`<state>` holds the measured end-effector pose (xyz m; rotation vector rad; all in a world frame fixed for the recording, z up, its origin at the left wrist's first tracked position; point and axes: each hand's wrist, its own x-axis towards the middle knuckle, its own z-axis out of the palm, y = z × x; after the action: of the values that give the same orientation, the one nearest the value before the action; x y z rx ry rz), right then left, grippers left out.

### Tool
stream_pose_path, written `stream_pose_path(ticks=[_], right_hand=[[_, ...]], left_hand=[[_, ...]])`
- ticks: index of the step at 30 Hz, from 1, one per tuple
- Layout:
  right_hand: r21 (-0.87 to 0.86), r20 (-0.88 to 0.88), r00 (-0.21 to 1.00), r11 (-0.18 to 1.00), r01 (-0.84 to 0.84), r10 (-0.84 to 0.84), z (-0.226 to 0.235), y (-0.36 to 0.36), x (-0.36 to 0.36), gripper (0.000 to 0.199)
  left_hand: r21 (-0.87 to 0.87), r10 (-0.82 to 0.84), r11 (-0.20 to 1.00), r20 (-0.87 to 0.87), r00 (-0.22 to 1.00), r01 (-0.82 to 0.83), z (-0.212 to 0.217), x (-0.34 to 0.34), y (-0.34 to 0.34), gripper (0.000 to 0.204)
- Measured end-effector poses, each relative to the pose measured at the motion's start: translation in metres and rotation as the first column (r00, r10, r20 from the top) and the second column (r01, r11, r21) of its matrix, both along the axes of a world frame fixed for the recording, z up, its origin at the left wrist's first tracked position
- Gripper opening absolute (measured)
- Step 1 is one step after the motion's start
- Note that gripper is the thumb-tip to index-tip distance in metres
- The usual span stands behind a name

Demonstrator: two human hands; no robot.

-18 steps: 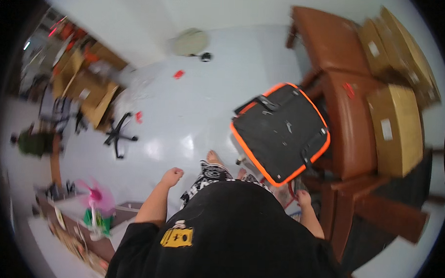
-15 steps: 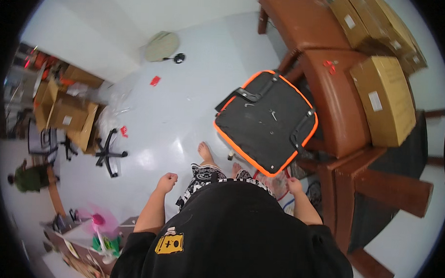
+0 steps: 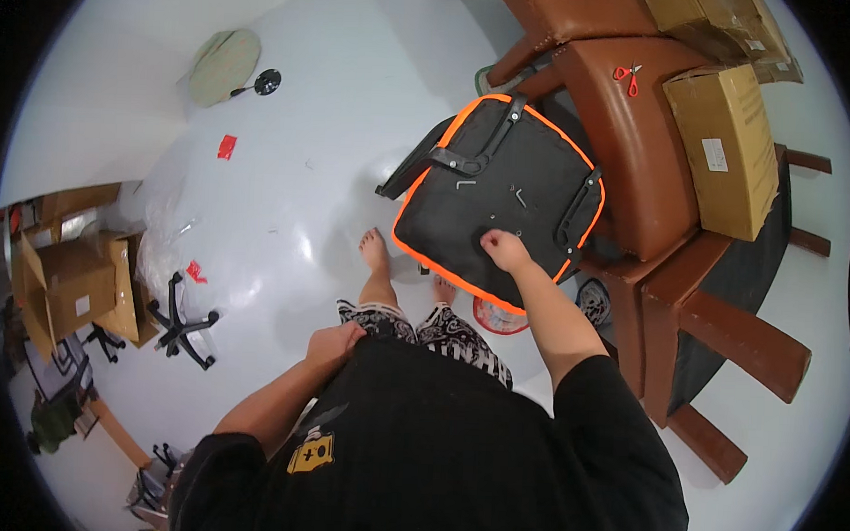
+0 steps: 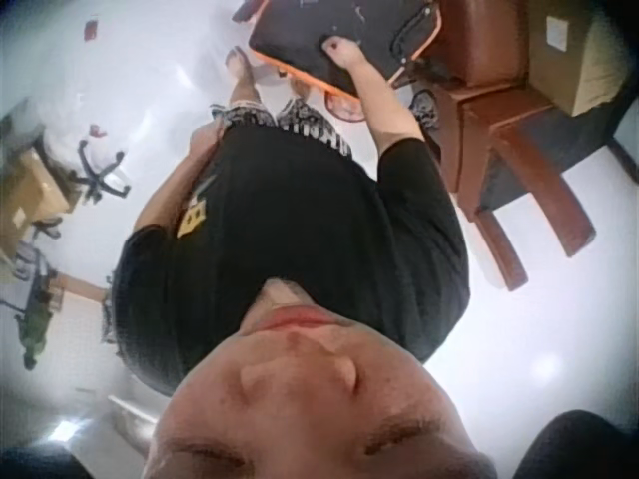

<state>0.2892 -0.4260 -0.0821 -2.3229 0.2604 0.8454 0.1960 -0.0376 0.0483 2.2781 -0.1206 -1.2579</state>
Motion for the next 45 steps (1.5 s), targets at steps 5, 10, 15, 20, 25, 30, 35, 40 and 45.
stream_pose_path(ticks=[5, 10, 15, 20, 25, 30, 35, 40, 45], right_hand=[[-0.133, 0.181, 0.982, 0.988, 0.075, -0.051, -0.028, 0.043, 0.083, 0.018], [-0.356, 0.275, 0.958, 0.934, 0.017, 0.087, -0.052, 0.05, 0.089, 0.02], [-0.326, 0.431, 0.899, 0.943, 0.073, 0.079, -0.074, 0.04, 0.08, 0.018], [-0.276, 0.484, 0.868, 0.961, 0.035, 0.108, -0.076, 0.04, 0.081, 0.016], [-0.012, 0.486, 0.871, 0.995, 0.095, -0.077, -0.076, 0.028, 0.073, 0.014], [0.289, 0.246, 0.879, 0.897, 0.336, -0.408, -0.077, 0.011, 0.067, 0.008], [0.388, 0.133, 0.899, 0.857, 0.339, -0.416, -0.084, 0.003, 0.07, 0.009], [0.392, 0.22, 0.923, 0.895, 0.214, -0.317, -0.086, 0.007, 0.065, 0.01], [0.52, 0.016, 0.87, 0.747, 0.414, -0.493, -0.077, -0.003, 0.088, 0.013]], left_hand=[[-0.224, -0.171, 0.963, -0.083, 0.982, 0.149, -0.023, 0.038, 0.01, 0.024], [-0.164, -0.132, 0.981, -0.144, 0.981, 0.108, -0.061, 0.078, 0.011, 0.027], [-0.043, 0.015, 0.999, 0.216, 0.976, -0.006, -0.13, 0.172, -0.049, 0.039], [0.057, 0.305, 0.931, 0.421, 0.854, -0.36, -0.161, 0.226, -0.136, 0.101], [0.193, 0.295, 0.882, 0.484, 0.824, -0.429, -0.184, 0.224, -0.209, 0.125], [0.275, 0.379, 0.793, 0.477, 0.793, -0.544, -0.189, 0.215, -0.253, 0.137], [0.272, 0.442, 0.723, 0.525, 0.728, -0.635, -0.206, 0.213, -0.262, 0.142], [0.173, 0.473, 0.654, 0.666, 0.577, -0.736, -0.224, 0.196, -0.267, 0.141], [0.121, 0.495, 0.657, 0.674, 0.548, -0.744, -0.224, 0.195, -0.266, 0.136]])
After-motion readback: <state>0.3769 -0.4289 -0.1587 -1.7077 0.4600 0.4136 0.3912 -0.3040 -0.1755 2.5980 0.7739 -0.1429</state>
